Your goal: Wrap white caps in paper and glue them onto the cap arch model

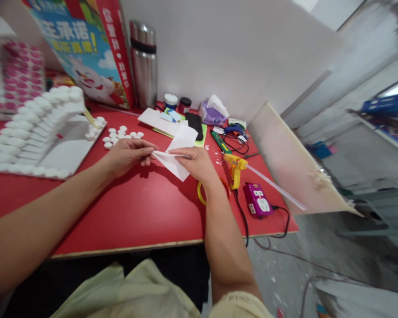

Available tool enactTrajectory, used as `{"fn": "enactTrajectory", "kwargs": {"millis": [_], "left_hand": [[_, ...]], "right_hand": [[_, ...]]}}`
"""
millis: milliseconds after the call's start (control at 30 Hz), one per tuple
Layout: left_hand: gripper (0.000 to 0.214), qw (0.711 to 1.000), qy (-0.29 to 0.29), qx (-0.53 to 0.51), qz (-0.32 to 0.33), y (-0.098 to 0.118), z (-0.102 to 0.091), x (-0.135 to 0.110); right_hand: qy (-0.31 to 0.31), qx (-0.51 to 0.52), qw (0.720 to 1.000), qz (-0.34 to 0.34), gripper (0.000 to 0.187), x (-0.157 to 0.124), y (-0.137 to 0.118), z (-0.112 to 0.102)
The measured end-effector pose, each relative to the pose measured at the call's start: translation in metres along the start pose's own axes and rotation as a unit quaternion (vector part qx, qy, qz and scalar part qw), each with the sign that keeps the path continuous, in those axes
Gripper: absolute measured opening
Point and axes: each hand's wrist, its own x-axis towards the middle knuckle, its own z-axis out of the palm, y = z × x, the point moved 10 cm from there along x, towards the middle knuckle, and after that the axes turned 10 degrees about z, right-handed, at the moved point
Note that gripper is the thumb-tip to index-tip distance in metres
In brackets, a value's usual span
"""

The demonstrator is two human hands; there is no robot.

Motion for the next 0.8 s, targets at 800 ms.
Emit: {"fn": "enactTrajectory", "kwargs": {"millis": [800], "left_hand": [[0.022, 0.974, -0.125, 0.178, 0.056, 0.014, 0.025, -0.006]], "right_hand": [[-0.166, 0.204, 0.939, 0.222, 0.026, -0.003, 0.035, 0.057]]}}
